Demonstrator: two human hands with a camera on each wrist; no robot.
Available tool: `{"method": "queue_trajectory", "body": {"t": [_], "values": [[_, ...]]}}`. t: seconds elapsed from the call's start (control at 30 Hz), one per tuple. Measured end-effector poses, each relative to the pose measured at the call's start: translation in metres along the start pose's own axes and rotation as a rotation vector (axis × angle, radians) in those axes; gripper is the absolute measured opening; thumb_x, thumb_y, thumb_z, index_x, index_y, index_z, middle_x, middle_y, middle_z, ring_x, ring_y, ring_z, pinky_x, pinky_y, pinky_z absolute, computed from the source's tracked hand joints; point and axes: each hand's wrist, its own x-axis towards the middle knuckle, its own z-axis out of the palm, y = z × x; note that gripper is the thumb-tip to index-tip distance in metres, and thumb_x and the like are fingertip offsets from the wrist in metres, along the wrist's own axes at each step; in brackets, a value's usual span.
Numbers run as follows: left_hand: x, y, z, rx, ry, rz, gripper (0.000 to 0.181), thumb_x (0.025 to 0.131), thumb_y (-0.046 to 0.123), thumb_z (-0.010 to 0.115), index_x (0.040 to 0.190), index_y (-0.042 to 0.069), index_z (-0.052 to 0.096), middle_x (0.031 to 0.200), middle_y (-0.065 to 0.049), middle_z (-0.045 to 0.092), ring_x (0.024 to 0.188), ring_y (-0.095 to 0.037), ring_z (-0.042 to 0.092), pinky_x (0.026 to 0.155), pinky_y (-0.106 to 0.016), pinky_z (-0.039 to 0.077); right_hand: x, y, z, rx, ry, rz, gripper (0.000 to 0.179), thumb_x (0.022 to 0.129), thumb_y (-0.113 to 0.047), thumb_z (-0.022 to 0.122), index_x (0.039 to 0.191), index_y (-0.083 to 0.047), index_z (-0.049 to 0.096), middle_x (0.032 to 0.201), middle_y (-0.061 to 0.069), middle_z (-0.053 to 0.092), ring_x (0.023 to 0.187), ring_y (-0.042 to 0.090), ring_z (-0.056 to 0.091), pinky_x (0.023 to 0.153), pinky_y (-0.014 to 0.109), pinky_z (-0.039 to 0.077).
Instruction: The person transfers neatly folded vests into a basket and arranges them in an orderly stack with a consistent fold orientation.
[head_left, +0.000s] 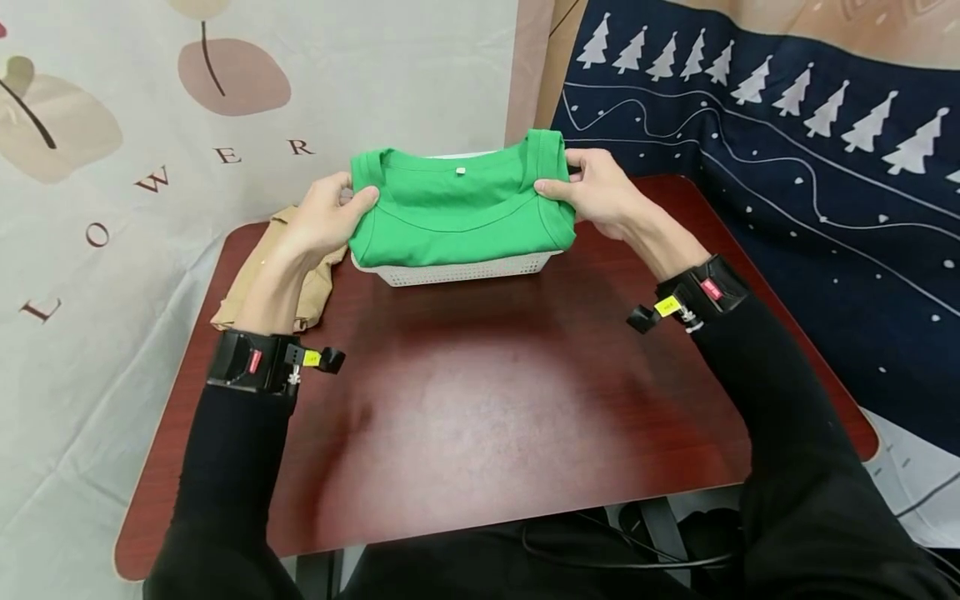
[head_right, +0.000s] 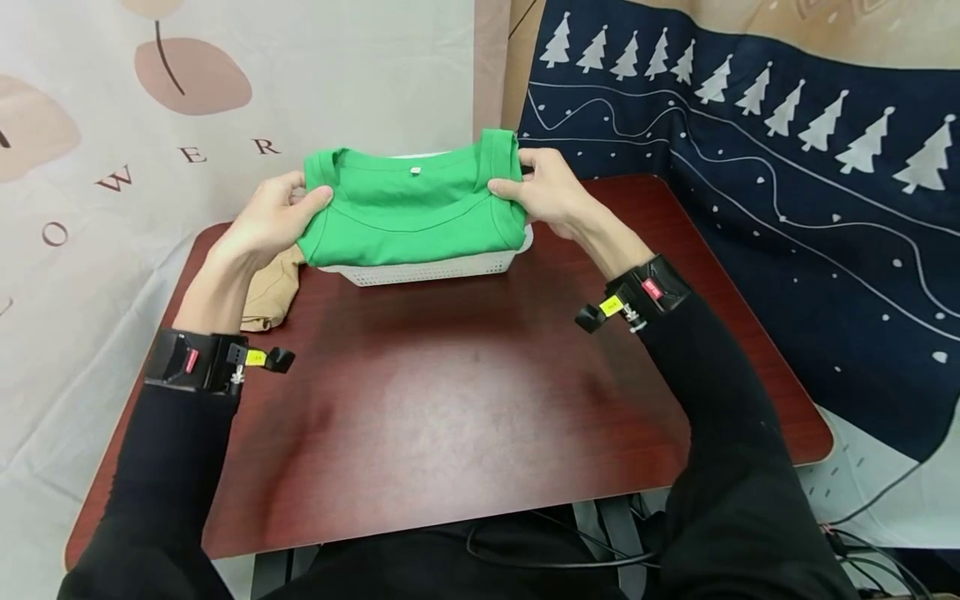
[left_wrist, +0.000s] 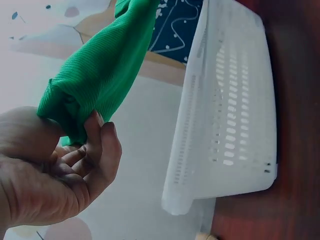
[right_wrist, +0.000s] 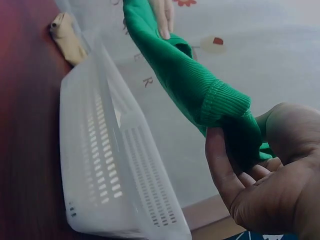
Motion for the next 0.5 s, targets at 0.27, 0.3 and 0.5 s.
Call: {"method": "queue_trajectory", "body": {"t": [0.27,0.3,0.5], "values": [[0.038,0.008,-0.008,-0.054,-0.056,-0.198,0.048,0.119,0.042,0.048,0.151,0.007,0.056,0.092,0.012,0.071,0.071,-0.002,0.073,0.072,-0.024,0.066,0.033,-0.008,-0.003,-0.077,0.02,0.076,0.055,0.112,-0.014,0.069,0.163,-0.003,0.053,0.119,0.002,0.08,0.095,0.01,0.083,0.08,0.033,0.072],[0.042,0.01,-0.008,-0.042,-0.059,-0.216,0.05,0.12,0.043,0.047,0.154,0.007,0.054,0.094,0.011,0.069,0.072,-0.002,0.072,0.072,-0.024,0.067,0.037,-0.009,-0.003,-0.083,0.019,0.089,0.055,0.113,-0.014,0.069,0.163,-0.002,0.053,0.12,0.002,0.079,0.095,0.011,0.083,0.08,0.032,0.072],[0.062,0.017,-0.005,0.05,-0.038,-0.283,0.048,0.12,0.042,0.041,0.153,0.009,0.051,0.11,0.002,0.056,0.078,-0.004,0.065,0.07,-0.025,0.066,0.059,-0.016,-0.005,-0.124,0.018,0.158,0.052,0.113,-0.017,0.068,0.161,-0.004,0.054,0.122,0.002,0.072,0.092,0.009,0.081,0.08,0.03,0.072]]}}
